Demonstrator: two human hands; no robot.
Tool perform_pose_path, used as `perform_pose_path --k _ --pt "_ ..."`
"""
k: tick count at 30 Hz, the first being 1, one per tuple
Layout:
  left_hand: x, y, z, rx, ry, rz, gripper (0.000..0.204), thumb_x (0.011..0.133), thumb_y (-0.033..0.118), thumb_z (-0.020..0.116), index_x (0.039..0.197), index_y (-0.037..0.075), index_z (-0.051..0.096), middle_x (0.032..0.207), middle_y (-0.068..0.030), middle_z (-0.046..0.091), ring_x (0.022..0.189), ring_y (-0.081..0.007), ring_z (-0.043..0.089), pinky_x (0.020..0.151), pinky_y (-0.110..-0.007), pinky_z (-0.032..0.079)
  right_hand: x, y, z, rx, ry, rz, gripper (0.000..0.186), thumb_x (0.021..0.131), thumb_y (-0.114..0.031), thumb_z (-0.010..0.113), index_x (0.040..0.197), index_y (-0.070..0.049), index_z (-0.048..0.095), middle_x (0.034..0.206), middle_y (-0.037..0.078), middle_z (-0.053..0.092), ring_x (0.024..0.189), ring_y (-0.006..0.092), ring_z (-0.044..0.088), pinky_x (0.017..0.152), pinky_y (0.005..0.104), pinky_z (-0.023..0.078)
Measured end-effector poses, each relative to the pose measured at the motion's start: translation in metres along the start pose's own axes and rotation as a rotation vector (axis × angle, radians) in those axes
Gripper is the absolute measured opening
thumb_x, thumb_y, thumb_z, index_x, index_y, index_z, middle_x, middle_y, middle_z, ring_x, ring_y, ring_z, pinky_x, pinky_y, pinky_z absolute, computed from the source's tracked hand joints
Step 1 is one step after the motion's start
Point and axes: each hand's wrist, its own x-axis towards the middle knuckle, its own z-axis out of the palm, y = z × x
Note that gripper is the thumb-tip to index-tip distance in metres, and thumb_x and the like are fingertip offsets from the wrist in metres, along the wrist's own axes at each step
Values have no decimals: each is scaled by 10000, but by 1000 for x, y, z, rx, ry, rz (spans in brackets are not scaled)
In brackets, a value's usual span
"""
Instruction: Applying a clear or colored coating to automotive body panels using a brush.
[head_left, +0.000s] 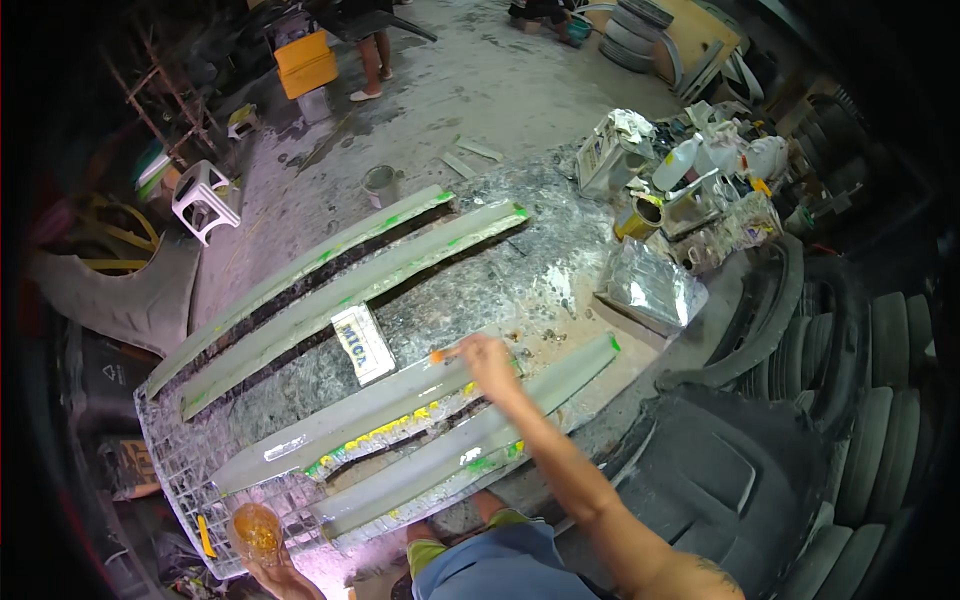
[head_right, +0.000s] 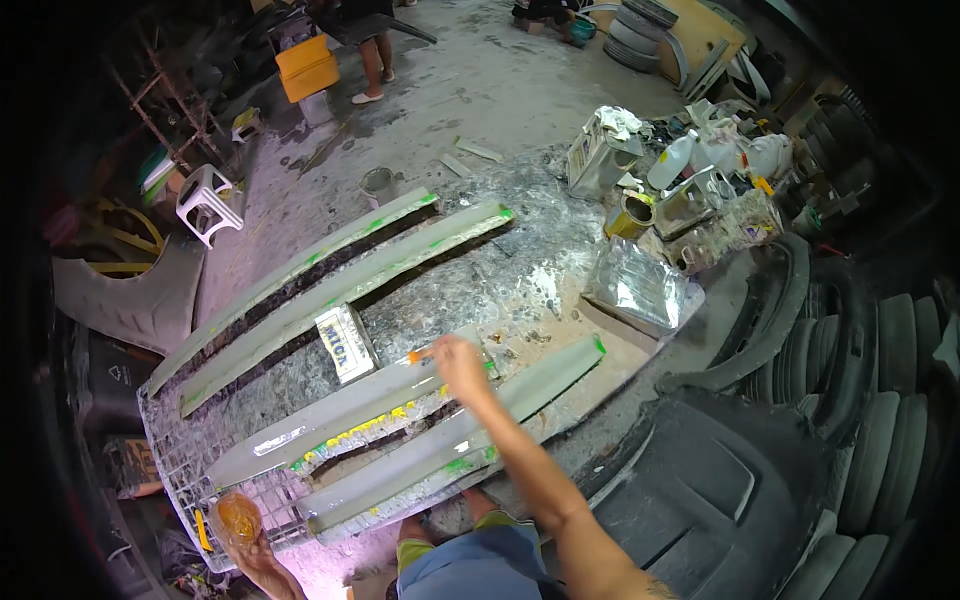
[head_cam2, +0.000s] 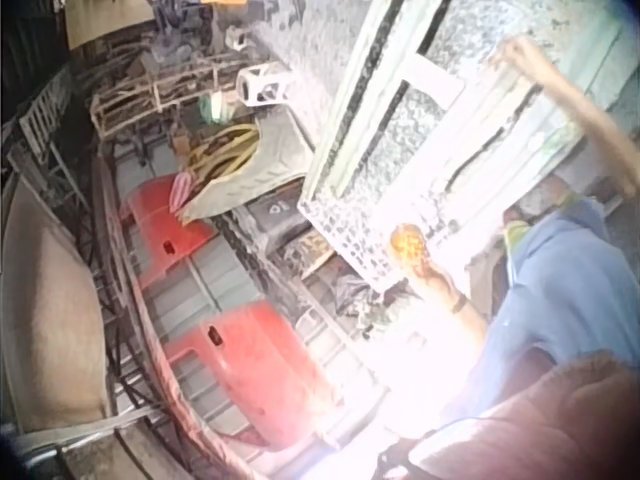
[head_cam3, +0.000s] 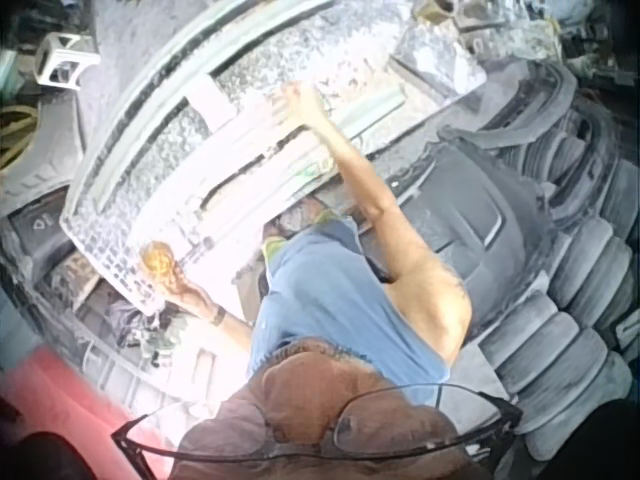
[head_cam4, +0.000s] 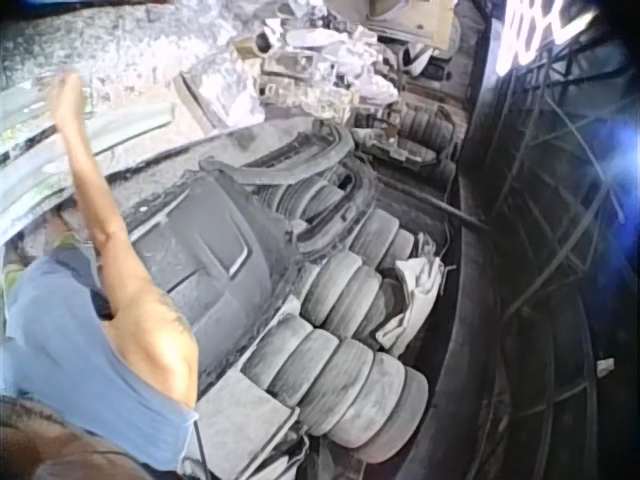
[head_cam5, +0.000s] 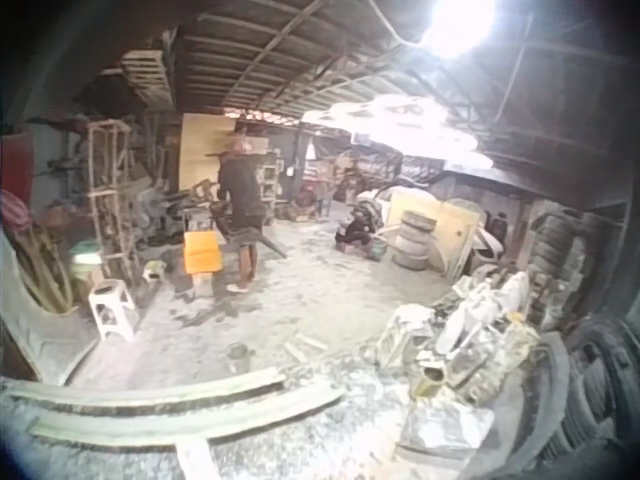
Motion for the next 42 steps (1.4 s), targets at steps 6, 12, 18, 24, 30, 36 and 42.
perform_pose_path --k 6,12,18,24,30,36,42 --pt "-9 -5 -30 -30 63 17 569 966 384 502 1433 92 357 1441 -153 389 1267 -282 468 1045 -382 420 4 -13 -64 -263 235 -126 189 924 -119 515 950 17 643 885 210 637 794 387 627 682 436 488" --pt "-15 7 -2 -53 -9 14 582 960 397 513 1426 76 376 1403 -176 440 1251 -289 487 1056 -391 417 -64 0 14 -486 91 -196 101 947 -151 483 958 -58 521 868 220 581 792 429 585 654 497 471" --pt "-10 4 -12 -38 60 47 584 957 395 520 1421 66 383 1391 -177 455 1251 -294 487 1059 -402 411 -86 -44 75 -83 -239 -193 181 948 -98 464 1071 -23 573 1038 199 598 819 380 616 709 422 504" --pt "-8 -3 -4 -74 -20 -1 539 932 382 557 1383 123 414 1343 -95 494 1239 -219 468 1034 -408 392 -17 59 -31 11 82 -12 269 962 -158 505 1023 77 622 904 174 678 862 237 631 801 357 479" --pt "-33 -20 6 172 -78 0 743 799 217 739 1412 68 346 1267 -73 457 1170 -187 470 940 -347 442 -70 -66 -53 120 -48 68 215 934 -100 553 1056 64 619 913 76 656 792 113 588 721 267 462" --pt "-57 -13 -5 -10 -170 150 877 745 97 745 1447 47 221 1244 -106 441 1163 -208 474 968 -353 441 -171 -186 11 285 -678 -386 173 842 -32 675 1013 -8 659 823 67 636 740 127 608 624 250 482" --pt "-58 2 -15 -21 -191 125 863 747 130 736 1443 59 231 1222 -96 423 1163 -200 458 991 -367 438 -211 -229 82 -92 -707 -1010 225 810 -80 693 1025 -42 639 794 80 585 714 248 610 612 321 507"
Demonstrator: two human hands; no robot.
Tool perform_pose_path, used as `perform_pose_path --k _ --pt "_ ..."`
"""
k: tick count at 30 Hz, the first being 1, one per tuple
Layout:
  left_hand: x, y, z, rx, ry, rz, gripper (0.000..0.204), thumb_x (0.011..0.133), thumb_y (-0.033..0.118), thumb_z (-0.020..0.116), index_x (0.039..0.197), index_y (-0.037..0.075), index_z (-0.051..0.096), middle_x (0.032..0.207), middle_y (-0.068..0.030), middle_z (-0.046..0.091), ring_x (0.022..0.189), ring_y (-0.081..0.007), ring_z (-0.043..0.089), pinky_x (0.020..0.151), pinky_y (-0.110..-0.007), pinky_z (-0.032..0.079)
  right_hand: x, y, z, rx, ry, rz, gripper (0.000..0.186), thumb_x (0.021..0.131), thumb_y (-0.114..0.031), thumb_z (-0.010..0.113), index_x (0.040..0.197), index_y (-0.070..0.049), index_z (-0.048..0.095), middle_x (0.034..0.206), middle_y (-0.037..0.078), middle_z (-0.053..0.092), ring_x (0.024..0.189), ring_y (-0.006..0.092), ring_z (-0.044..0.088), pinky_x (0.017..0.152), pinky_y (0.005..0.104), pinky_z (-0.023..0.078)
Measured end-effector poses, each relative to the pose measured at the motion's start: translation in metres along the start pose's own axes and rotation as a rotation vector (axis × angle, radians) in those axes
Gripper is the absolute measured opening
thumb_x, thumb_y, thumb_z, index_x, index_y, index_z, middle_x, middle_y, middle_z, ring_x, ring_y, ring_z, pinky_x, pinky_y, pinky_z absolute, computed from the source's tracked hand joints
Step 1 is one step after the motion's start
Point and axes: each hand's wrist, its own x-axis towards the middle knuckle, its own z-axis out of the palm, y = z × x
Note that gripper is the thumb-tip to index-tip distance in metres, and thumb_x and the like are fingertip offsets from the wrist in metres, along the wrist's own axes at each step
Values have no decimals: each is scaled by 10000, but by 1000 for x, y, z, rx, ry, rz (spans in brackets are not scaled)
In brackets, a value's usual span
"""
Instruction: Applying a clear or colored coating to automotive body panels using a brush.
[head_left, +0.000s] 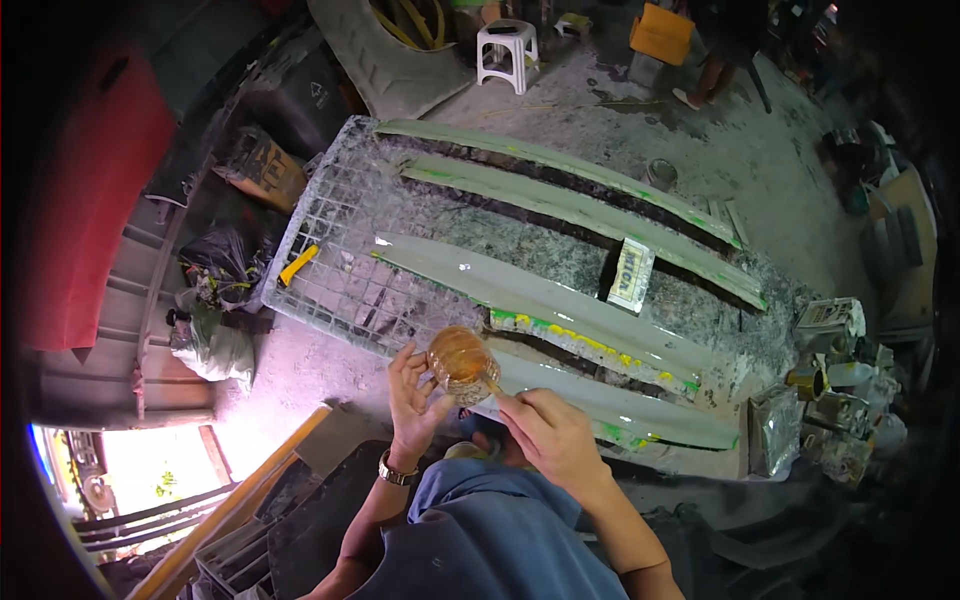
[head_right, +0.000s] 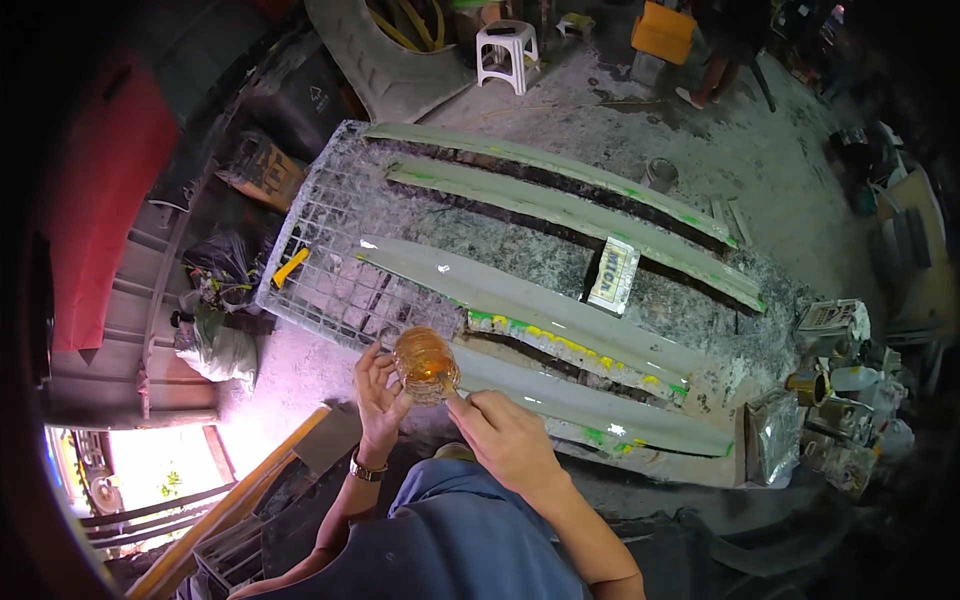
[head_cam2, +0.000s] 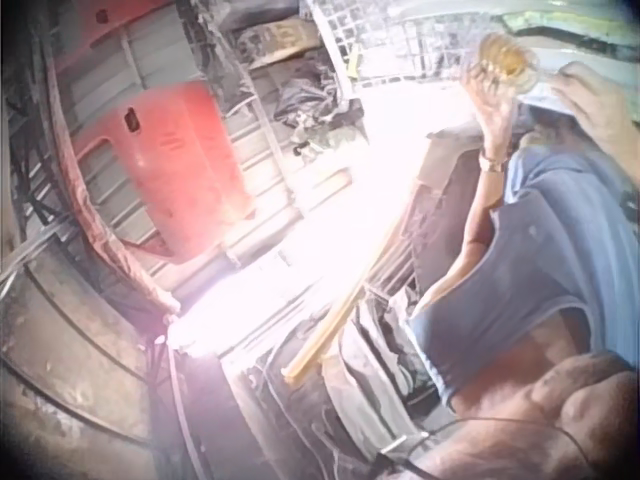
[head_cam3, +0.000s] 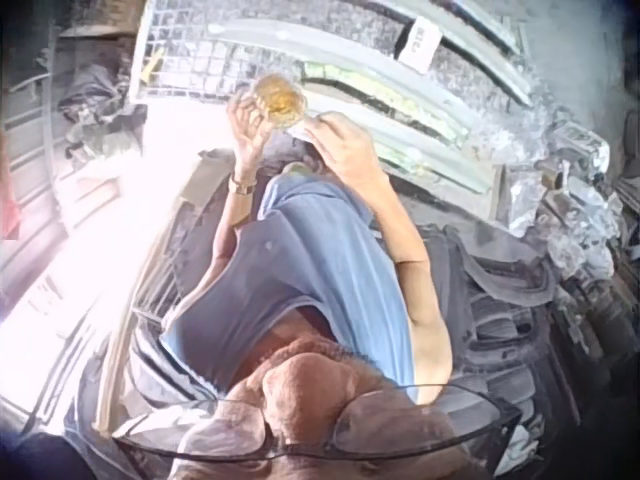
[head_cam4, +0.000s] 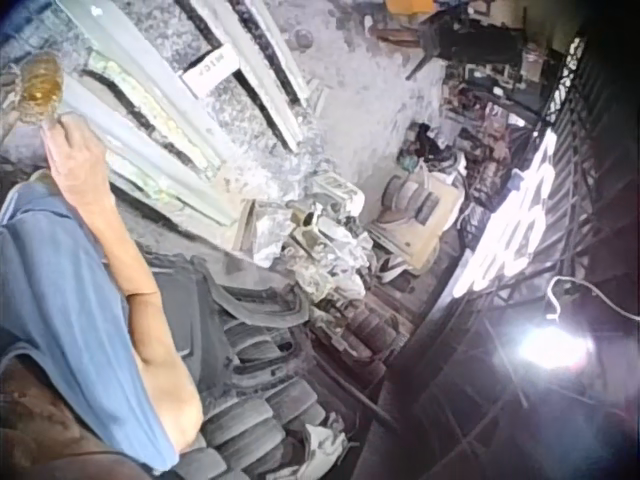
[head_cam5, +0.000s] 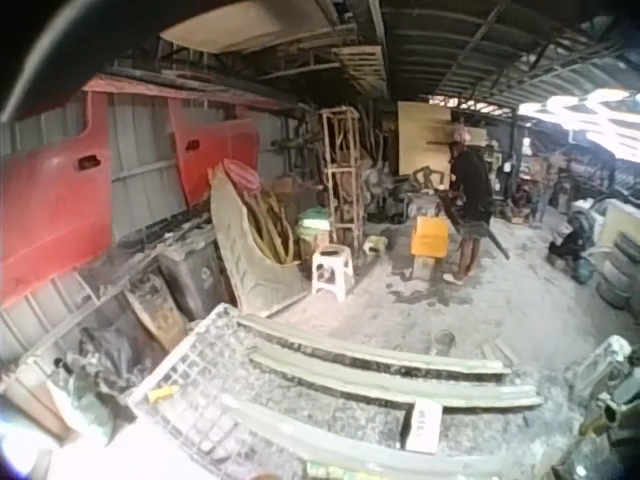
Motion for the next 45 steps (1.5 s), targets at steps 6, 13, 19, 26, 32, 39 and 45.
perform_pose_path --k 6,13,19,26,32,39,45 --pt "2 -15 -22 -60 -35 -49 844 756 77 728 1440 53 235 1217 -104 432 1165 -214 461 984 -379 448 -5 -2 43 242 -156 241 191 873 -110 641 1053 -46 636 792 67 591 729 222 611 618 321 506" --pt "-6 -41 -41 -113 36 -104 783 770 24 713 1418 50 273 1222 -95 450 1130 -194 494 968 -360 445 -18 41 67 1207 241 937 153 949 -128 571 1011 -2 631 771 54 646 566 68 517 469 214 379" --pt "-18 -66 -42 -62 302 -55 675 834 53 655 1416 33 316 1132 -86 523 1086 -173 515 918 -311 442 -43 99 74 1468 236 1021 163 946 -178 596 984 -23 627 775 30 646 576 60 527 488 206 425" --pt "-53 -53 -63 -57 653 -29 592 916 230 593 1410 34 334 1102 -50 522 1054 -156 536 959 -326 448 -57 148 121 1132 -10 1036 150 945 -198 605 993 -58 632 759 3 615 599 44 522 501 194 427" --pt "-95 -48 -97 -67 742 -39 532 956 214 546 1404 34 323 1296 -89 497 1198 -197 511 1013 -367 442 -59 167 126 716 -322 800 198 949 -207 585 983 -12 593 752 41 599 617 107 544 553 280 449" --pt "-114 -54 -122 -45 824 -101 524 965 240 529 1404 33 330 1357 -113 455 1228 -222 496 1013 -372 447 8 154 120 315 -580 404 98 876 -120 587 890 -24 603 750 86 619 612 173 582 583 337 455" --pt "-105 -50 -136 -62 866 -125 518 963 226 514 1405 29 329 1342 -117 464 1224 -226 497 999 -366 451 35 147 192 698 -604 723 124 917 -107 578 951 8 614 780 70 623 619 110 596 574 263 500"
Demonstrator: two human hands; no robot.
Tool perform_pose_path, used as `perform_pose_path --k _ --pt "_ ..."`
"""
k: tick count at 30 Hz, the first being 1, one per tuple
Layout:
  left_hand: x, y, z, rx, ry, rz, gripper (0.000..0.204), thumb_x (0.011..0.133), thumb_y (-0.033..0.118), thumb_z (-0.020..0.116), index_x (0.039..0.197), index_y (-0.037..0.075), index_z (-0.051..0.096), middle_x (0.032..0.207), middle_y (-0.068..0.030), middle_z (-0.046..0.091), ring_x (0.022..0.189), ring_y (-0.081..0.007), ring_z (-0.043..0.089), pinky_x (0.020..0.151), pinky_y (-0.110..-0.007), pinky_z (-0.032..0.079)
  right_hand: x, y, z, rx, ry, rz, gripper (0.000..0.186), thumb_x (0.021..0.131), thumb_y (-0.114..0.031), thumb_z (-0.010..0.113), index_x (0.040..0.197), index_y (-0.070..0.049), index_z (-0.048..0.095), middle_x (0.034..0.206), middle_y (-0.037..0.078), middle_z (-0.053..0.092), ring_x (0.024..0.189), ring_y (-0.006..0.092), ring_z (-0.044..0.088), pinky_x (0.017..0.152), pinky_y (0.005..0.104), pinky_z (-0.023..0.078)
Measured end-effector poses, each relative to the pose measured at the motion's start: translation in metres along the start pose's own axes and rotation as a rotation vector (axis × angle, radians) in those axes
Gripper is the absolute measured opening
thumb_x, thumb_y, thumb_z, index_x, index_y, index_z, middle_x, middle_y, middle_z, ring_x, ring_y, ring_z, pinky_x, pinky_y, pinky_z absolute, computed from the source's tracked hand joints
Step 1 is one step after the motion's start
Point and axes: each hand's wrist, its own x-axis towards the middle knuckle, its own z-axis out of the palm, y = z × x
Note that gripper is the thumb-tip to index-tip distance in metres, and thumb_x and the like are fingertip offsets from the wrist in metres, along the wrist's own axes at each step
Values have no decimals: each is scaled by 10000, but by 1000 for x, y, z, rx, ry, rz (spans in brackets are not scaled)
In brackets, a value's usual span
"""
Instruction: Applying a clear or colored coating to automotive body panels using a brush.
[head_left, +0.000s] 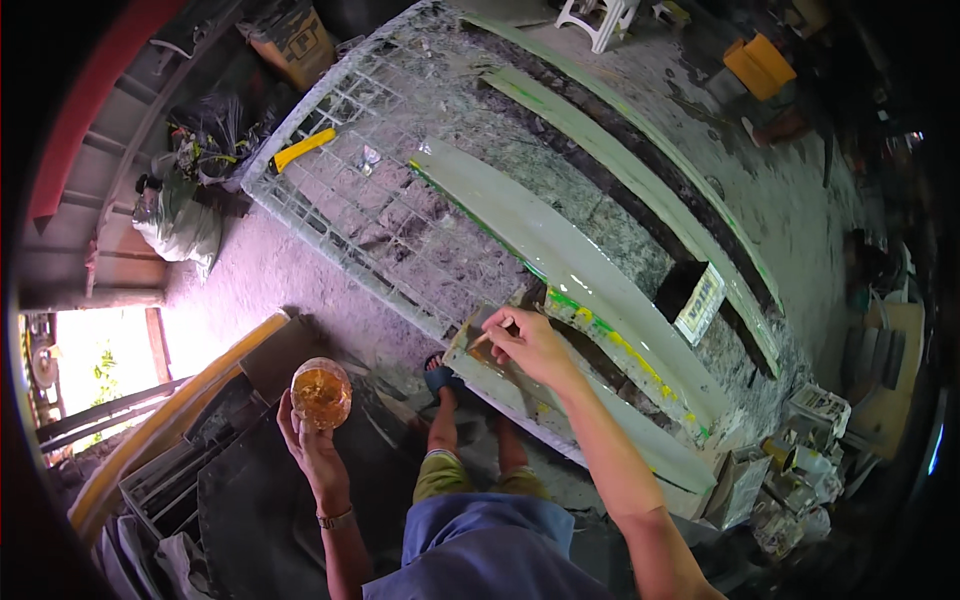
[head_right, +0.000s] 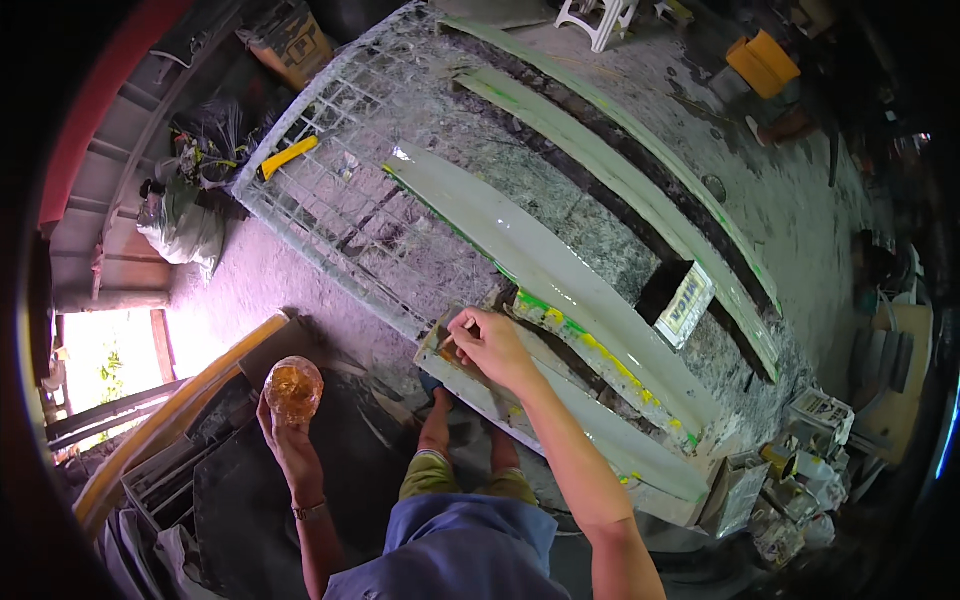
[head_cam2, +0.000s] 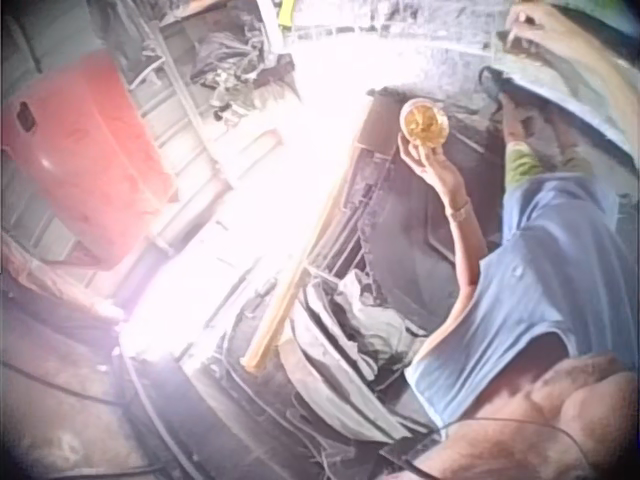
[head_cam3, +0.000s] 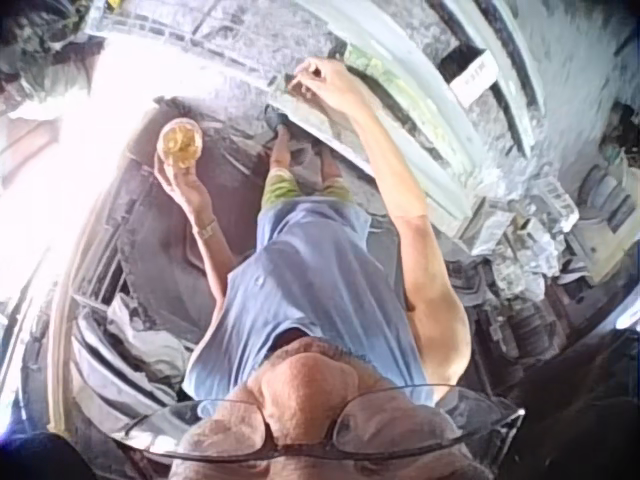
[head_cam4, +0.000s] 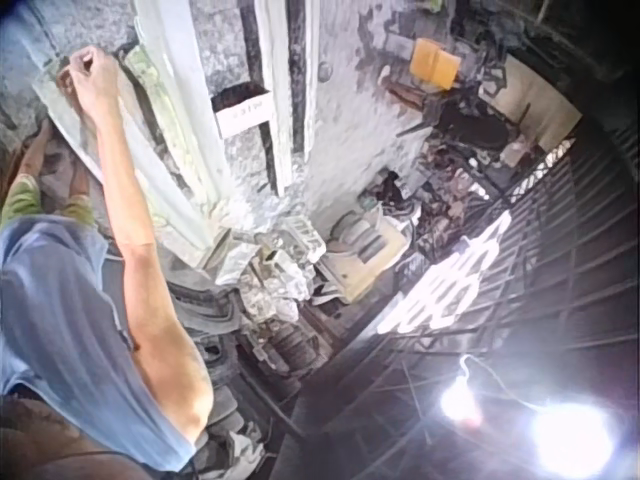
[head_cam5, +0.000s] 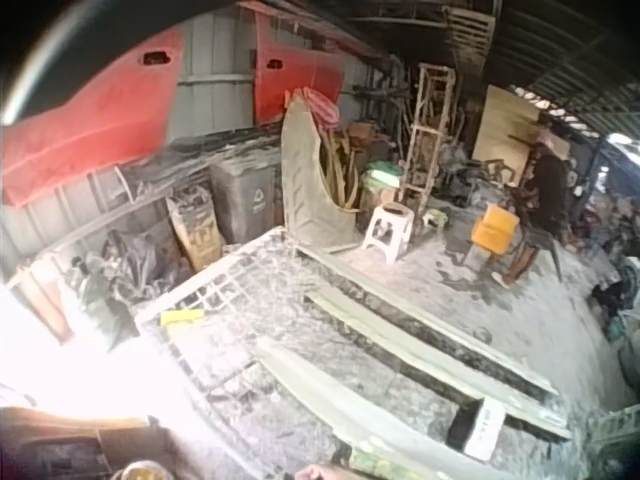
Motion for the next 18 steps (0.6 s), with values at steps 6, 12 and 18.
perform_pose_path --k 6,12,18 --pt "12 2 -8 -6 8 13 517 957 215 505 1404 25 329 1349 -129 476 1225 -233 495 1004 -371 431 -9 18 16 393 177 63 170 956 -149 566 1002 11 598 794 54 613 698 98 607 574 246 507" --pt "5 7 7 3 -42 52 533 952 216 515 1405 7 328 1376 -142 447 1245 -232 484 1009 -375 438 -58 38 -23 183 177 122 198 955 -196 564 994 -5 594 736 40 601 622 78 541 539 234 446" --pt "-28 -7 46 -2 -179 -5 573 941 240 543 1410 0 317 1367 -141 450 1249 -237 481 1023 -375 427 -120 62 -74 -178 258 112 146 929 -170 576 906 -28 599 666 4 553 530 51 494 437 223 380"
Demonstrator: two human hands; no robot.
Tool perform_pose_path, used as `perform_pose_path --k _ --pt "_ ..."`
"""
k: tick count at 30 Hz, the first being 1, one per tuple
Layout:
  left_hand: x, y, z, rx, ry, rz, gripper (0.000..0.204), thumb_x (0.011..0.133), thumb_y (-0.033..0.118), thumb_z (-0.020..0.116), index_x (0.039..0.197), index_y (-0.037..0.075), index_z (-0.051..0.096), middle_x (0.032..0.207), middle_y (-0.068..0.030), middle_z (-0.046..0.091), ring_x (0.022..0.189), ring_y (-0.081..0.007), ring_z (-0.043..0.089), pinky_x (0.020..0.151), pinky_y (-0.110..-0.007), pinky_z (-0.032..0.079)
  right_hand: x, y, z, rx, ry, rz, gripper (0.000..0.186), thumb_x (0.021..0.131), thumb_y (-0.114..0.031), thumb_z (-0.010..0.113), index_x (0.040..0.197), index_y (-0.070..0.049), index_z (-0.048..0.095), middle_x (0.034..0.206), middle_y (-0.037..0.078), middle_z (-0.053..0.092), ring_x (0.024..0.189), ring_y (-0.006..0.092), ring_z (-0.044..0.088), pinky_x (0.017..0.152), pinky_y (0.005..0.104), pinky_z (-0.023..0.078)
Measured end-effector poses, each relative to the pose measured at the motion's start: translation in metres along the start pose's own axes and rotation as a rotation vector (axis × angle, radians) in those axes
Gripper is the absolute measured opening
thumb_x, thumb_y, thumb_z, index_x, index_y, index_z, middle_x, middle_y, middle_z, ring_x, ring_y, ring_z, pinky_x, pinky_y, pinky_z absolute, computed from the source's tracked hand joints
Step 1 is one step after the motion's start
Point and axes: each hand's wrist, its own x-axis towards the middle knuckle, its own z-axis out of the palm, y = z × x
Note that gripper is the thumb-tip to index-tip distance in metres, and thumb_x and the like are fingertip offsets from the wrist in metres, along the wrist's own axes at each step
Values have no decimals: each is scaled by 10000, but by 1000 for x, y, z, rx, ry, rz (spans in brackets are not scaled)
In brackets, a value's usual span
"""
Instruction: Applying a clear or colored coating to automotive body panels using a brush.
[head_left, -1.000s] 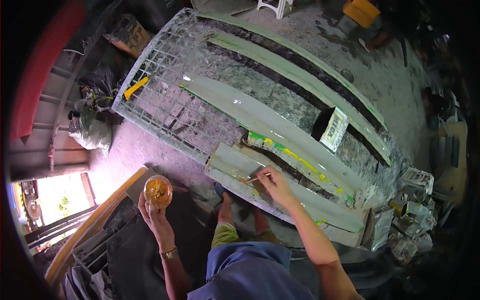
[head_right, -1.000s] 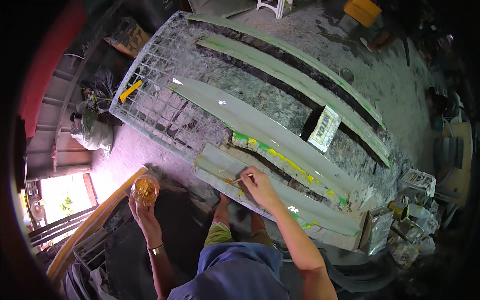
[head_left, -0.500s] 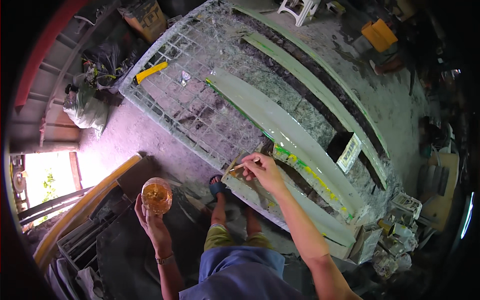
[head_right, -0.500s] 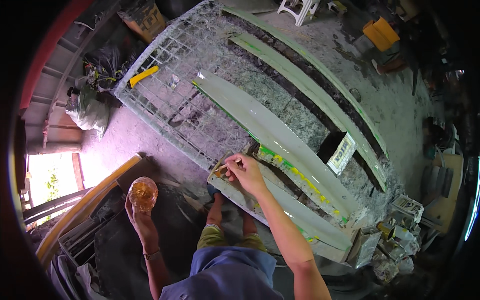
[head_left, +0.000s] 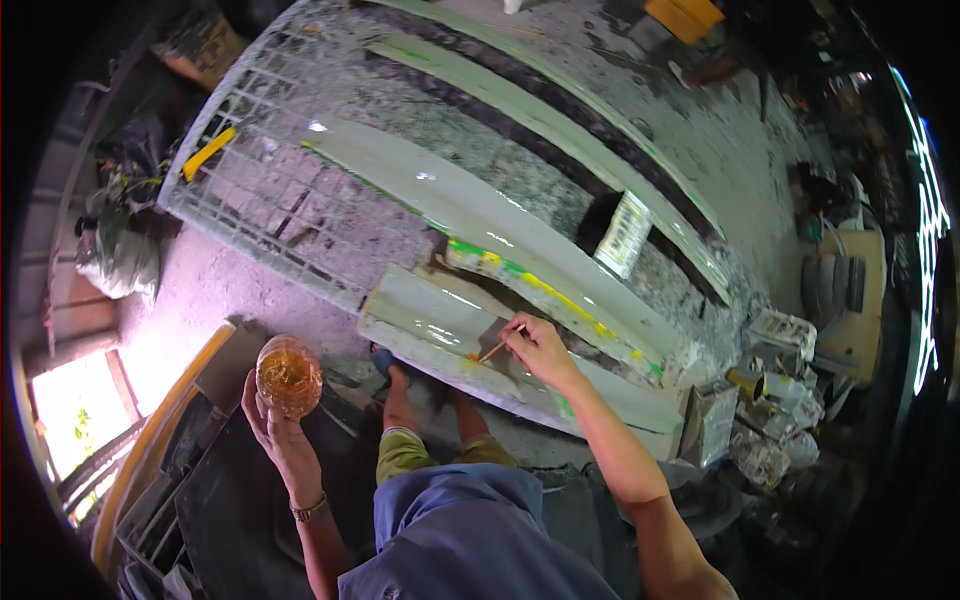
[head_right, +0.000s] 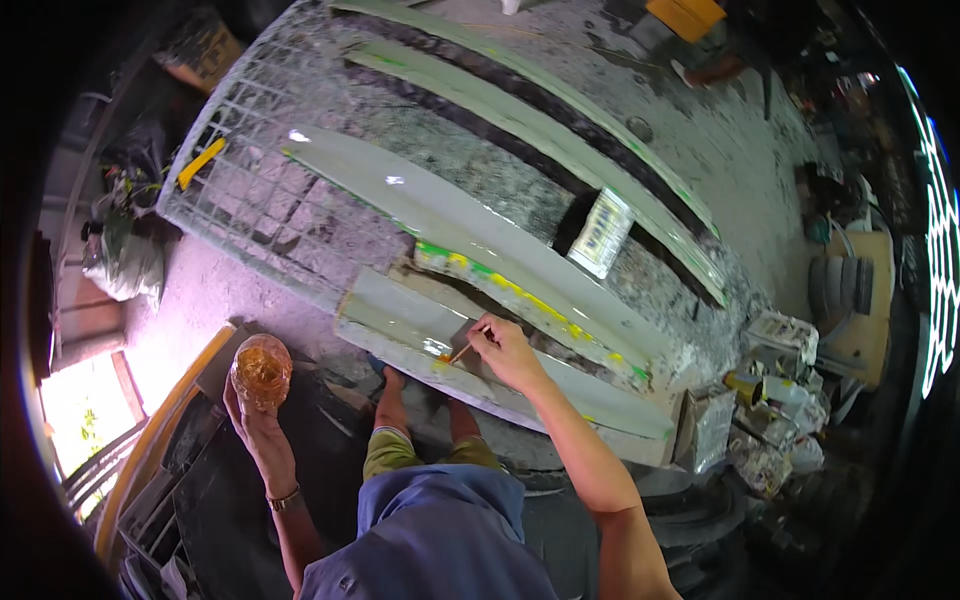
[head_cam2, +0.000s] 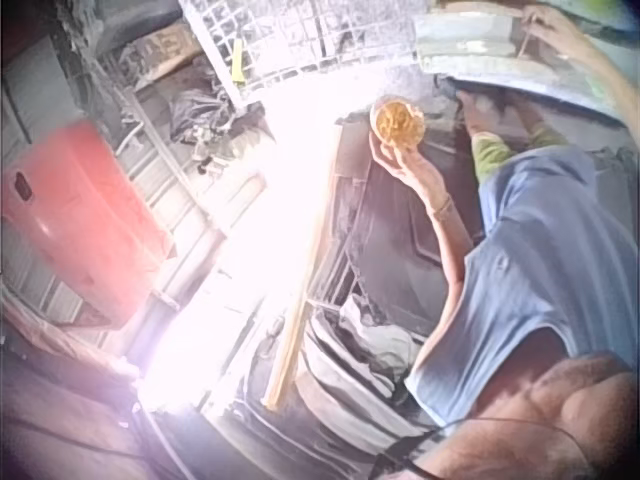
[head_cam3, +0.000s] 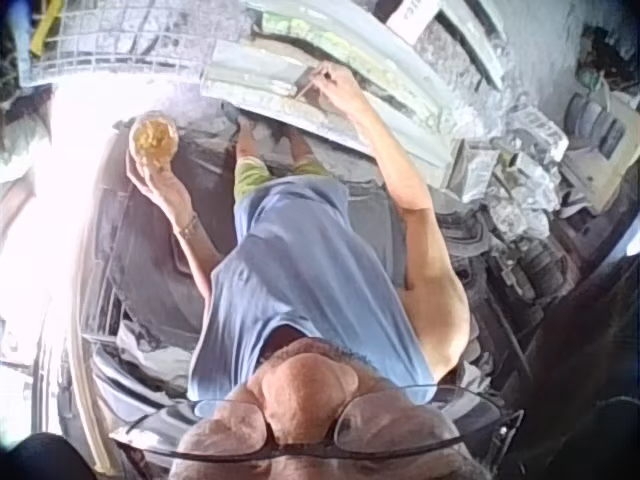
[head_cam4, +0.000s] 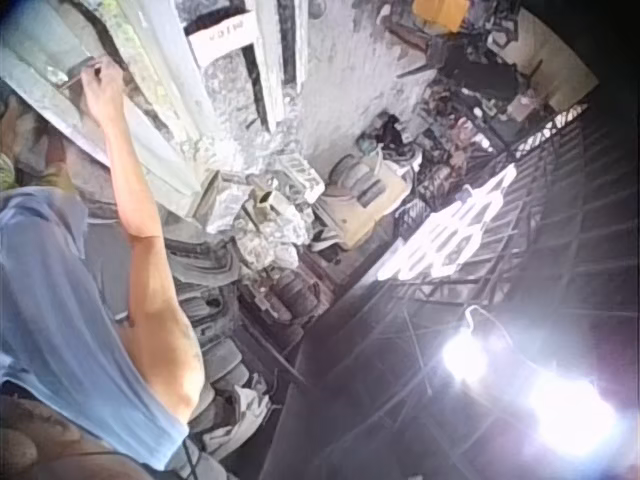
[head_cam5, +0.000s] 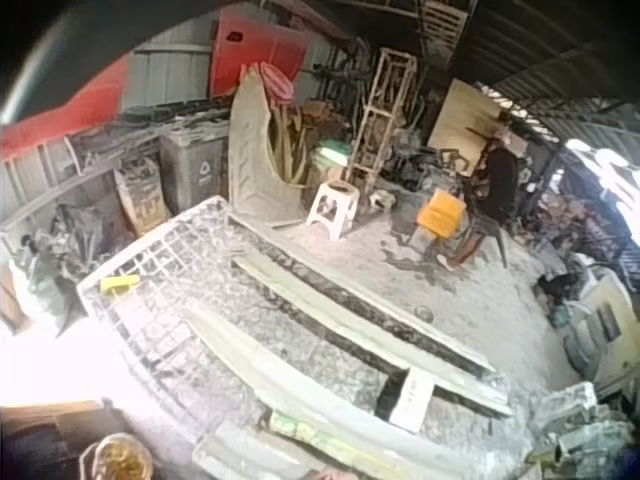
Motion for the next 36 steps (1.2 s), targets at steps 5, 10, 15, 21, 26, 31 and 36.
perform_pose_path --k 5,10,15,21,26,31,36 --pt "-35 -11 61 -34 -150 -34 689 877 287 645 1406 -11 321 1313 -140 478 1195 -230 500 1013 -379 418 -47 30 -40 23 49 68 133 919 -168 585 893 -40 607 638 -1 553 524 49 492 433 226 374" --pt "-68 -33 100 41 -341 -137 695 823 190 670 1408 4 344 1158 -85 525 1134 -190 511 980 -338 413 -100 42 -83 -225 229 -40 132 901 -148 598 907 -17 618 681 12 589 566 85 508 503 266 395" --pt "-94 -49 127 99 -524 -73 719 784 17 689 1403 30 326 1121 -87 515 1064 -164 521 914 -310 472 -145 -31 -73 249 275 -294 95 891 -109 623 939 -27 626 772 53 613 622 130 556 531 278 421" --pt "-115 -51 149 130 -591 -51 779 763 -22 707 1408 16 272 1178 -120 476 1085 -191 520 930 -357 500 -128 -44 -36 -345 249 -620 121 892 -100 637 981 -19 624 831 88 618 705 189 618 637 298 488" --pt "-117 -63 158 284 -546 -22 780 748 11 737 1391 -9 296 1176 -127 474 1108 -193 505 933 -367 495 -116 -9 -50 405 137 -286 119 916 -137 628 938 -20 614 752 59 611 579 107 548 483 251 409" --pt "-96 -66 152 225 -437 4 741 784 22 705 1403 4 299 1163 -95 486 1066 -171 509 903 -334 489 -115 45 -91 680 143 -113 116 928 -158 629 927 -42 620 764 16 606 536 42 489 459 205 368" --pt "-70 -57 136 175 -382 57 685 831 18 658 1419 6 307 1102 -69 522 1044 -146 525 844 -274 478 -102 75 -76 69 111 -295 119 913 -141 629 951 -34 595 858 52 623 731 162 617 660 307 490"
